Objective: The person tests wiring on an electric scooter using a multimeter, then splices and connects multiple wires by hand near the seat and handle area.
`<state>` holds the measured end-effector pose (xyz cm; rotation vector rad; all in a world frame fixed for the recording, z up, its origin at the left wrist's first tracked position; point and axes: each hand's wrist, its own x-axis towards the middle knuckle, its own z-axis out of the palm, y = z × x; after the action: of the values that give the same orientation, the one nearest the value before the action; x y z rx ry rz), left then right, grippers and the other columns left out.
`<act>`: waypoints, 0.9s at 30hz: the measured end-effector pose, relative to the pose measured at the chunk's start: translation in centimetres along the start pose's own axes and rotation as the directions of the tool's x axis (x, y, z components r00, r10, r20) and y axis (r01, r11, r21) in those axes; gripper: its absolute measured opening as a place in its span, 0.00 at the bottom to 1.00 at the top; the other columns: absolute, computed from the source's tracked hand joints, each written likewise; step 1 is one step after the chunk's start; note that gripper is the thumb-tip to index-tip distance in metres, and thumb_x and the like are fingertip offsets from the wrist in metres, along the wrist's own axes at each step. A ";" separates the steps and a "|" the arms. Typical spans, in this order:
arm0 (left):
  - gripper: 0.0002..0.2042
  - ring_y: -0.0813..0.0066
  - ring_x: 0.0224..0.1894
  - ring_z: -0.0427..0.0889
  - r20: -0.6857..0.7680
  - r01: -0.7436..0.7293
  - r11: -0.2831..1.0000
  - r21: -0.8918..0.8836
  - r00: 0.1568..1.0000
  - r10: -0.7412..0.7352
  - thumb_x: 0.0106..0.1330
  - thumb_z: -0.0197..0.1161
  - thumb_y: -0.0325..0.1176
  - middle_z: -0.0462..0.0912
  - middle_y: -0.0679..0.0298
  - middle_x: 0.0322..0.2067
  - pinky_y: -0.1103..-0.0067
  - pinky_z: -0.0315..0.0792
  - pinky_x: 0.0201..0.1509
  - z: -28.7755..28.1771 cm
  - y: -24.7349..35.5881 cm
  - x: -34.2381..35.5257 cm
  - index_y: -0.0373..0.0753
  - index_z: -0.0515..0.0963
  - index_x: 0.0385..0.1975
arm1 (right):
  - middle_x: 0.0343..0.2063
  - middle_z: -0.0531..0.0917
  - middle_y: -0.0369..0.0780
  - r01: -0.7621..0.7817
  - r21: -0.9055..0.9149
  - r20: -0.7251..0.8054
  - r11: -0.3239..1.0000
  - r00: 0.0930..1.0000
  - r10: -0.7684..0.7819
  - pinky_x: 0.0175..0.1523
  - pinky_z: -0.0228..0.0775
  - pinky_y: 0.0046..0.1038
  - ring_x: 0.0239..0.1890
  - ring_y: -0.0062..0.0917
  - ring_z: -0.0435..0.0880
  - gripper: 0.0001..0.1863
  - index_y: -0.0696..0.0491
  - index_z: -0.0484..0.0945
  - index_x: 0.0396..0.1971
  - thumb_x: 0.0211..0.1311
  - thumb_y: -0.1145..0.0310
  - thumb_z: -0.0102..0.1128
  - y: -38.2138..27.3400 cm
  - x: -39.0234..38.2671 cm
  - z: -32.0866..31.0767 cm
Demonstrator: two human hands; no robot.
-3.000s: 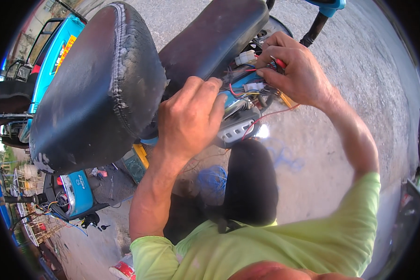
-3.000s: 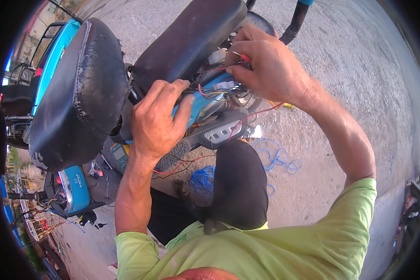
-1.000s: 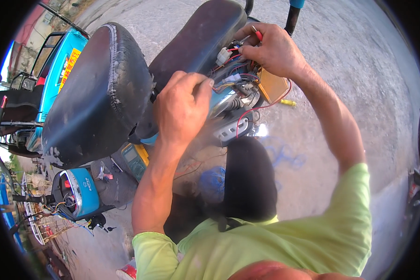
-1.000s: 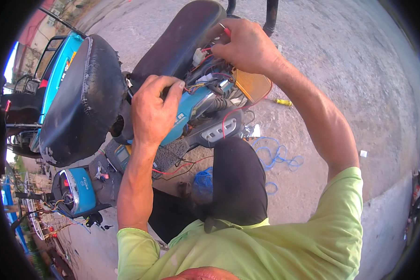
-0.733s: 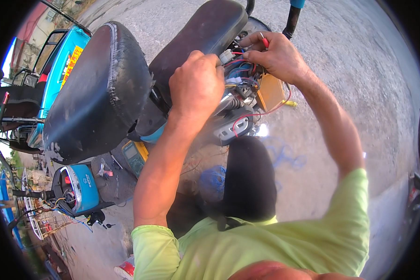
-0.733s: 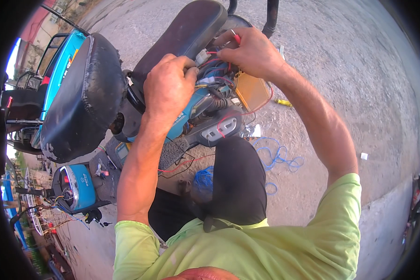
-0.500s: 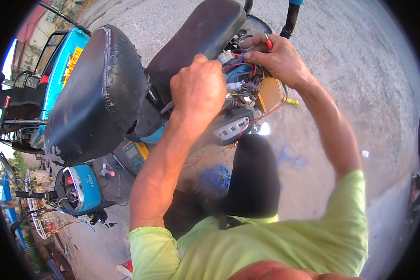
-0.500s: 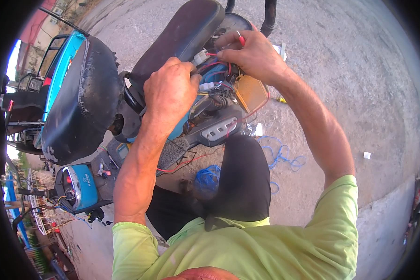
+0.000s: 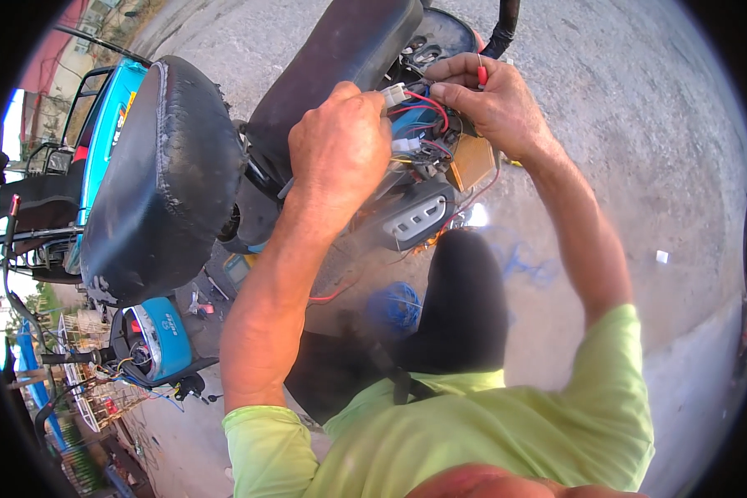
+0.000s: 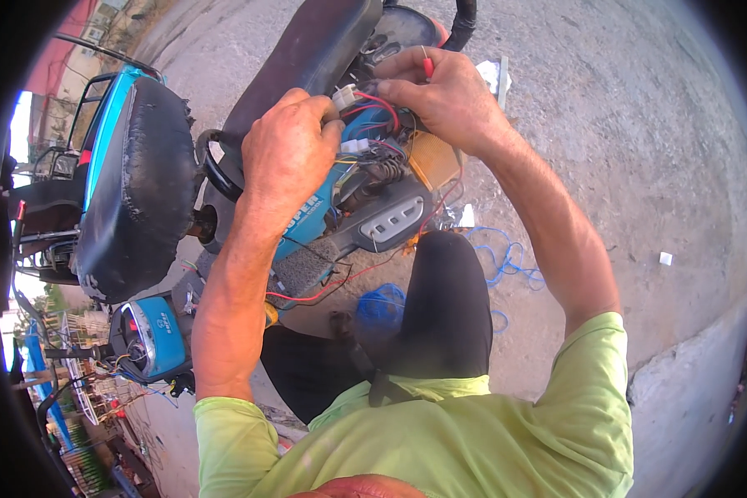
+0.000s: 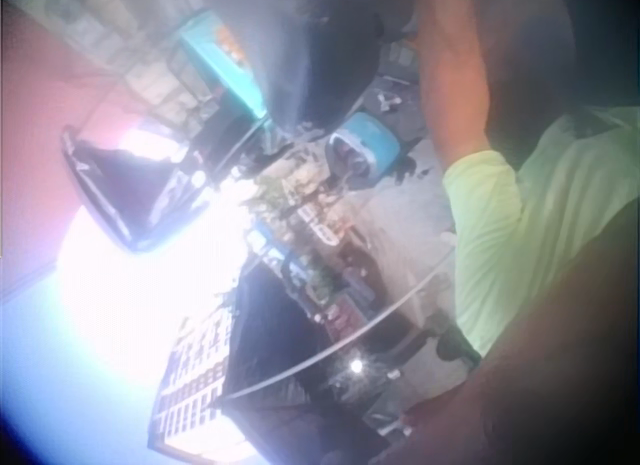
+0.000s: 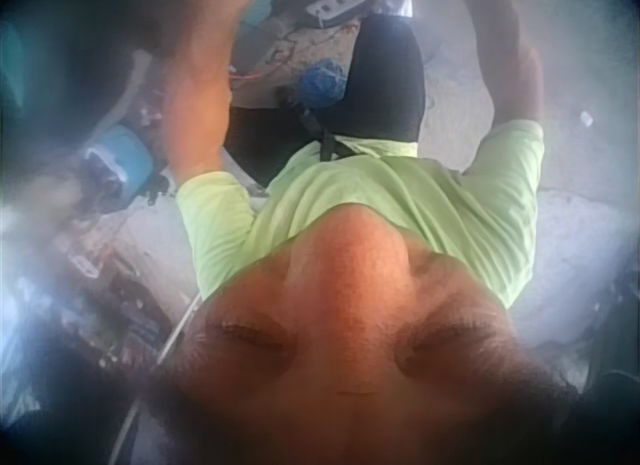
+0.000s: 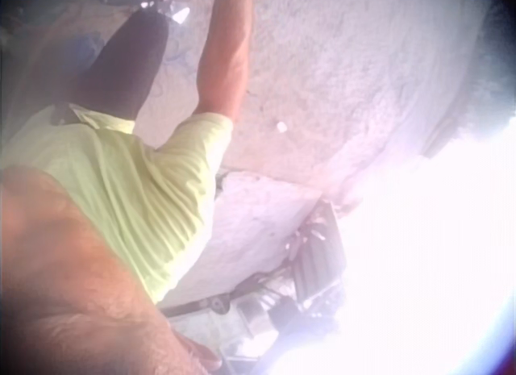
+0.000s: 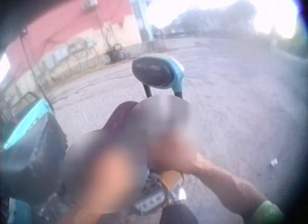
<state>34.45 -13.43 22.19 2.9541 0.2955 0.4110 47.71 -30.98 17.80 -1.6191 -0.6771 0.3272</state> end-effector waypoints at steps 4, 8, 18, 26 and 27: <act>0.09 0.45 0.45 0.87 0.022 0.035 0.999 -0.013 0.999 -0.035 0.67 0.69 0.36 0.86 0.56 0.44 0.55 0.79 0.51 -0.1 0.2 0.0 0.43 0.89 0.43 | 0.37 0.91 0.37 -0.023 -0.037 -0.035 0.999 0.999 0.022 0.49 0.80 0.23 0.40 0.16 0.86 0.17 0.60 0.88 0.50 0.67 0.66 0.73 0.2 0.5 -0.1; 0.09 0.47 0.46 0.88 0.035 0.055 0.998 0.008 0.998 -0.055 0.67 0.70 0.36 0.87 0.57 0.44 0.57 0.80 0.51 -0.3 0.5 -0.1 0.44 0.90 0.44 | 0.36 0.91 0.36 0.033 -0.010 -0.053 0.999 0.998 -0.034 0.47 0.79 0.22 0.38 0.15 0.86 0.17 0.60 0.88 0.50 0.67 0.66 0.73 0.7 0.6 0.2; 0.06 0.50 0.41 0.87 -0.004 -0.007 0.996 -0.083 1.000 0.007 0.65 0.70 0.33 0.85 0.56 0.37 0.58 0.78 0.46 0.1 -0.3 0.7 0.39 0.87 0.37 | 0.35 0.90 0.35 -0.045 0.115 0.003 0.992 0.999 0.045 0.46 0.79 0.22 0.37 0.14 0.85 0.14 0.60 0.89 0.47 0.66 0.68 0.73 0.3 -0.5 0.5; 0.05 0.61 0.32 0.82 -0.068 -0.117 0.924 -0.364 0.993 0.099 0.66 0.69 0.27 0.81 0.57 0.34 0.69 0.74 0.39 -0.2 -2.2 -0.4 0.34 0.84 0.38 | 0.38 0.92 0.38 0.042 0.040 -0.057 0.998 0.998 -0.040 0.48 0.81 0.23 0.40 0.17 0.88 0.15 0.60 0.88 0.48 0.65 0.68 0.73 1.5 -0.1 0.5; 0.05 0.65 0.31 0.80 -0.045 -0.112 0.903 -0.414 0.994 0.103 0.67 0.70 0.26 0.80 0.58 0.33 0.71 0.73 0.38 -0.3 -2.3 -0.4 0.33 0.83 0.38 | 0.38 0.92 0.38 0.042 0.040 -0.059 0.998 0.998 -0.039 0.48 0.81 0.23 0.40 0.17 0.88 0.15 0.60 0.88 0.48 0.65 0.68 0.73 1.4 -0.1 0.6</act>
<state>33.62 -11.21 22.01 2.5522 0.0360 0.4554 47.65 -30.59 16.30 -1.5678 -0.6544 0.2621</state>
